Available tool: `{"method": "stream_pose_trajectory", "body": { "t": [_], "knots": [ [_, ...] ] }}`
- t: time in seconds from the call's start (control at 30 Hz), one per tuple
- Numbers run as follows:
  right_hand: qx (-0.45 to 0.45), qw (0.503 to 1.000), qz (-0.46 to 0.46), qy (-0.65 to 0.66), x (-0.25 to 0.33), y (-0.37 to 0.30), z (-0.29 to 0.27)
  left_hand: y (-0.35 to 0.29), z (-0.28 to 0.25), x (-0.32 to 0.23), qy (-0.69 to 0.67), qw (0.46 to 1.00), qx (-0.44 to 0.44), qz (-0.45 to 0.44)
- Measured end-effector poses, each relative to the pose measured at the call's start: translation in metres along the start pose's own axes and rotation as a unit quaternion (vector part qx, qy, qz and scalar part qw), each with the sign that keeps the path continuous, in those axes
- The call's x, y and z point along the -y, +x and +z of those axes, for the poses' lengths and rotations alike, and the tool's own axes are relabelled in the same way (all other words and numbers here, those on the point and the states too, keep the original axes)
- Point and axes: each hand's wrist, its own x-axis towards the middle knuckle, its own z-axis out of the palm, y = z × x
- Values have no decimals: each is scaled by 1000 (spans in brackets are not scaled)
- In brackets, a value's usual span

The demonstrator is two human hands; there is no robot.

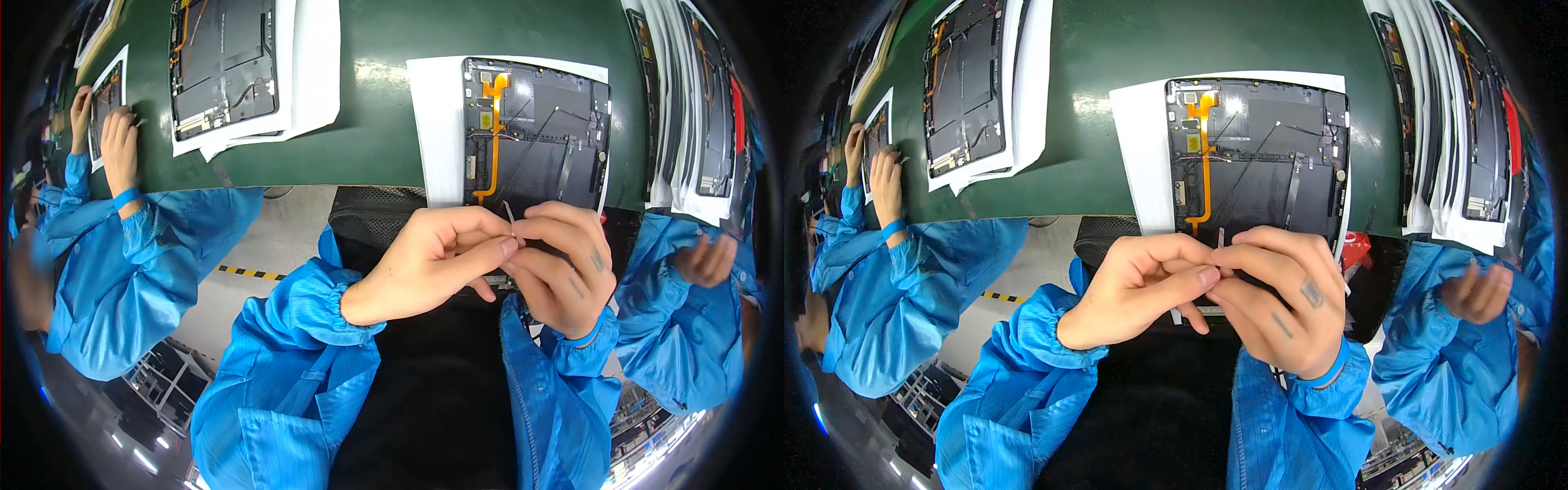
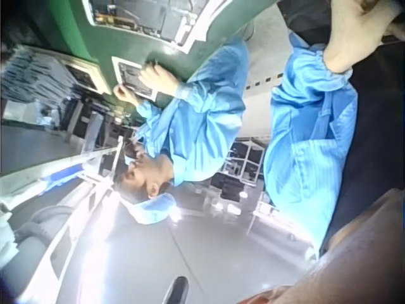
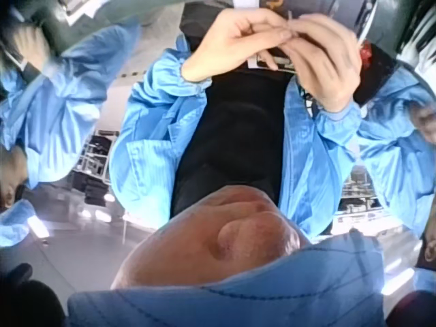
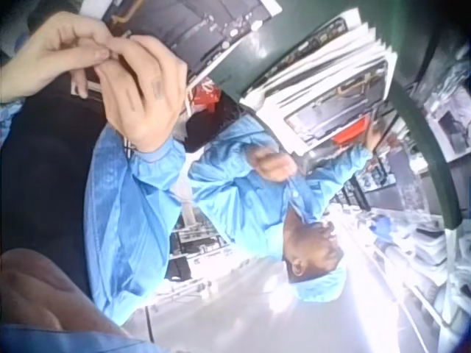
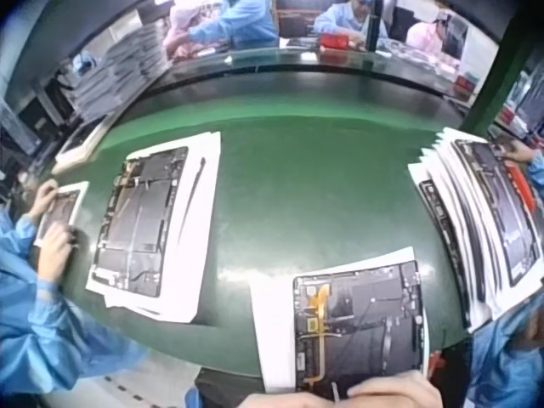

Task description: The person peels and applies adhesive strips onto tablet devices, presses them down by hand, and moves the tablets along the assembly line.

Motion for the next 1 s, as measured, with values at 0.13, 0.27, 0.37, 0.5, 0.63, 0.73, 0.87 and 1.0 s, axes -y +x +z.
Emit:
{"method": "stream_pose_trajectory", "body": {
  "t": [0.13,0.27,0.37,0.5,0.63,0.73,0.87,1.0],
  "knots": [
    [-19,997,66,37,-5,-4,-4,5,0,9,32,999,-11,35],
    [18,999,42,2,-8,-1,-4,3,-2,12,139,982,-33,121],
    [0,999,39,-21,-5,-1,1,1,-3,11,215,959,-54,177],
    [12,997,2,-81,-3,5,3,3,-9,10,322,912,-75,242],
    [13,993,-36,-114,-4,8,1,5,-8,6,399,869,-76,282],
    [25,993,-31,-111,-6,11,1,5,-8,6,406,865,-69,285],
    [49,998,35,-2,-17,17,-5,5,-8,1,407,881,-50,235],
    [-4,993,101,-57,-25,14,-8,3,-13,1,343,918,-29,195]
  ]
}}
